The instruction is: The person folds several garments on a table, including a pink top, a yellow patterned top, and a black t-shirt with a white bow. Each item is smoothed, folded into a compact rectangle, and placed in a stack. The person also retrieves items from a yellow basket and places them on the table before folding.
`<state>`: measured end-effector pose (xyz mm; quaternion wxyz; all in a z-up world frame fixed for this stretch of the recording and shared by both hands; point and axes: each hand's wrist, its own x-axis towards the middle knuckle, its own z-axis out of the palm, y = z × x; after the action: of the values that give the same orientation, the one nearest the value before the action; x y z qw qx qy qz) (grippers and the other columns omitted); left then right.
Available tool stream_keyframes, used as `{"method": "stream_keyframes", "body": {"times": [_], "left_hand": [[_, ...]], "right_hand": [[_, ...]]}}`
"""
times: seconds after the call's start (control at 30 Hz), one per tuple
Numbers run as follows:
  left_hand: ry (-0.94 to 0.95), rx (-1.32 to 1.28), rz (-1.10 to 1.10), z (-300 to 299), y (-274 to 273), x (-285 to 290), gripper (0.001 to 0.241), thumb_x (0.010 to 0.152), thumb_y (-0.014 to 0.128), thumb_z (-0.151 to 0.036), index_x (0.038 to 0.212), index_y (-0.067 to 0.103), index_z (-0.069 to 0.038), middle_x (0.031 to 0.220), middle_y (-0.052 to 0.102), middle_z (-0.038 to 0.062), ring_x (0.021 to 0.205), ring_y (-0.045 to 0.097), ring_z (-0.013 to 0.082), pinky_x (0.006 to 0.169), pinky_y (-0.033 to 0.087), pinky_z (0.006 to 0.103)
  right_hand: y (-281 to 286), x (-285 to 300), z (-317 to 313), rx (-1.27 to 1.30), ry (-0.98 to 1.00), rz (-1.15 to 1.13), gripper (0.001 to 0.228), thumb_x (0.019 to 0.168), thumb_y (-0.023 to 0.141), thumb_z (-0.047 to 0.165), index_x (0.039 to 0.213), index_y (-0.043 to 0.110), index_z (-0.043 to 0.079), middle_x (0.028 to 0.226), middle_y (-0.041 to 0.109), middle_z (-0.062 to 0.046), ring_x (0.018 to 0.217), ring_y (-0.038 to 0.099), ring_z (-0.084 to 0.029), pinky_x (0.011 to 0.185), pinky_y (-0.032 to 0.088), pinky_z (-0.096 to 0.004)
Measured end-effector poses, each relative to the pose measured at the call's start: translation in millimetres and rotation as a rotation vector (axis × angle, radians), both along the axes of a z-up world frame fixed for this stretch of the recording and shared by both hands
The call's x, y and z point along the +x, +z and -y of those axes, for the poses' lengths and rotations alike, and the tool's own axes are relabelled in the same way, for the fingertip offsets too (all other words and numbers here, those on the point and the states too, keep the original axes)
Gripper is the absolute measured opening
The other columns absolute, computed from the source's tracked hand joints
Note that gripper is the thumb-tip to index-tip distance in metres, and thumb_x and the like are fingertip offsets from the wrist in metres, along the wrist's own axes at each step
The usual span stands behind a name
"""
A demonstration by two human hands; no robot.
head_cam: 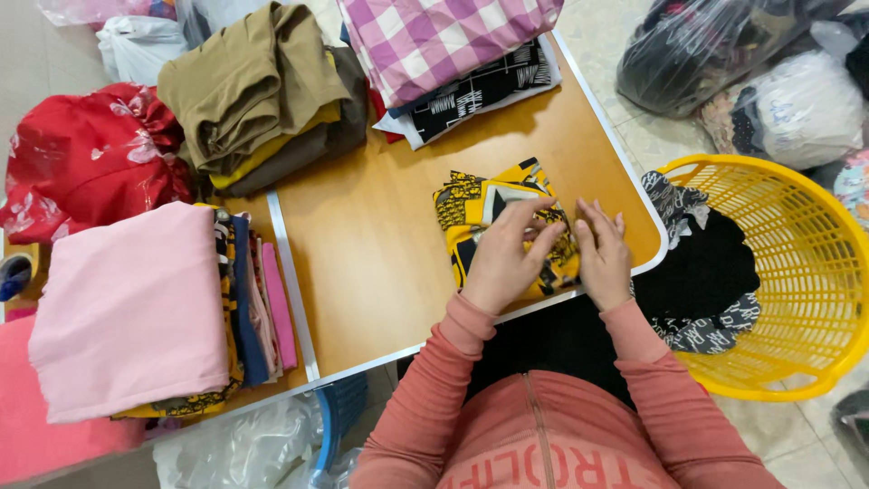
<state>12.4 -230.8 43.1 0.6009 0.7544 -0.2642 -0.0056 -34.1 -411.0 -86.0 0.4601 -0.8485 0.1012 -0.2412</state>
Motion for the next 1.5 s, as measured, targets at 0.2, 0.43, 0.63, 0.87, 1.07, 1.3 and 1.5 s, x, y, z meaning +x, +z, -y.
{"method": "stream_keyframes", "body": {"times": [0.2, 0.43, 0.63, 0.87, 1.07, 1.3, 1.5], "left_hand": [[0.26, 0.204, 0.215, -36, -39, 5, 0.014, 0.1, 0.068, -0.011, 0.112, 0.071, -0.008, 0.114, 0.074, 0.01, 0.106, 0.069, 0.0276, 0.094, 0.055, 0.0359], [0.179, 0.606, 0.321, -49, -83, -11, 0.061, 0.096, 0.065, -0.042, 0.149, 0.052, -0.015, 0.159, 0.04, 0.019, 0.151, 0.028, 0.0399, 0.122, 0.012, 0.0614], [0.122, 0.758, 0.34, -61, -96, -8, 0.064, 0.097, 0.059, -0.052, 0.154, 0.048, -0.024, 0.167, 0.033, 0.014, 0.156, 0.024, 0.0347, 0.123, 0.004, 0.0669], [-0.037, 0.684, 0.245, -108, -80, 5, 0.049, 0.091, 0.067, -0.036, 0.139, 0.063, -0.025, 0.163, 0.04, 0.009, 0.154, 0.028, 0.0323, 0.12, 0.002, 0.07], [0.1, 0.569, 0.361, -109, -58, -4, 0.029, 0.091, 0.07, -0.023, 0.119, 0.074, -0.017, 0.138, 0.066, 0.004, 0.143, 0.048, 0.03, 0.126, 0.015, 0.0617], [0.228, 0.539, 0.398, -51, -45, -27, 0.035, 0.078, 0.083, -0.033, 0.102, 0.075, -0.01, 0.092, 0.068, 0.005, 0.094, 0.059, 0.0275, 0.087, 0.042, 0.0424], [0.375, 0.389, 0.475, -37, -41, -27, 0.009, 0.09, 0.077, -0.02, 0.094, 0.076, -0.013, 0.09, 0.069, 0.0, 0.086, 0.062, 0.022, 0.084, 0.043, 0.0375]], "right_hand": [[6, -3, -3, 0.027, 0.004, -0.016, 0.038, 0.108, 0.057, 0.027, 0.138, 0.063, 0.005, 0.135, 0.068, -0.018, 0.144, 0.052, -0.034, 0.127, 0.015, -0.053], [17, -2, -13, -0.273, 0.027, 0.007, 0.039, 0.093, 0.073, 0.027, 0.128, 0.072, 0.009, 0.129, 0.072, -0.012, 0.138, 0.053, -0.04, 0.124, 0.016, -0.055], [16, -10, -9, -0.053, 0.003, 0.049, 0.03, 0.102, 0.068, 0.029, 0.127, 0.07, 0.012, 0.132, 0.067, -0.008, 0.137, 0.057, -0.031, 0.129, 0.021, -0.054], [9, -4, -10, -0.21, 0.03, 0.011, 0.028, 0.099, 0.07, 0.028, 0.123, 0.073, 0.015, 0.129, 0.069, -0.006, 0.135, 0.057, -0.032, 0.128, 0.016, -0.057], [16, -6, -22, -0.438, 0.072, -0.022, 0.035, 0.09, 0.075, 0.034, 0.123, 0.074, 0.023, 0.134, 0.064, -0.007, 0.139, 0.052, -0.031, 0.128, 0.012, -0.063], [26, -6, -24, -0.573, 0.16, -0.056, 0.058, 0.081, 0.076, 0.04, 0.137, 0.067, 0.028, 0.152, 0.052, -0.016, 0.148, 0.037, -0.038, 0.122, 0.006, -0.066], [27, -5, -24, -0.552, 0.178, -0.06, 0.059, 0.081, 0.078, 0.042, 0.137, 0.066, 0.027, 0.154, 0.051, -0.014, 0.151, 0.035, -0.037, 0.124, 0.006, -0.066]]}}
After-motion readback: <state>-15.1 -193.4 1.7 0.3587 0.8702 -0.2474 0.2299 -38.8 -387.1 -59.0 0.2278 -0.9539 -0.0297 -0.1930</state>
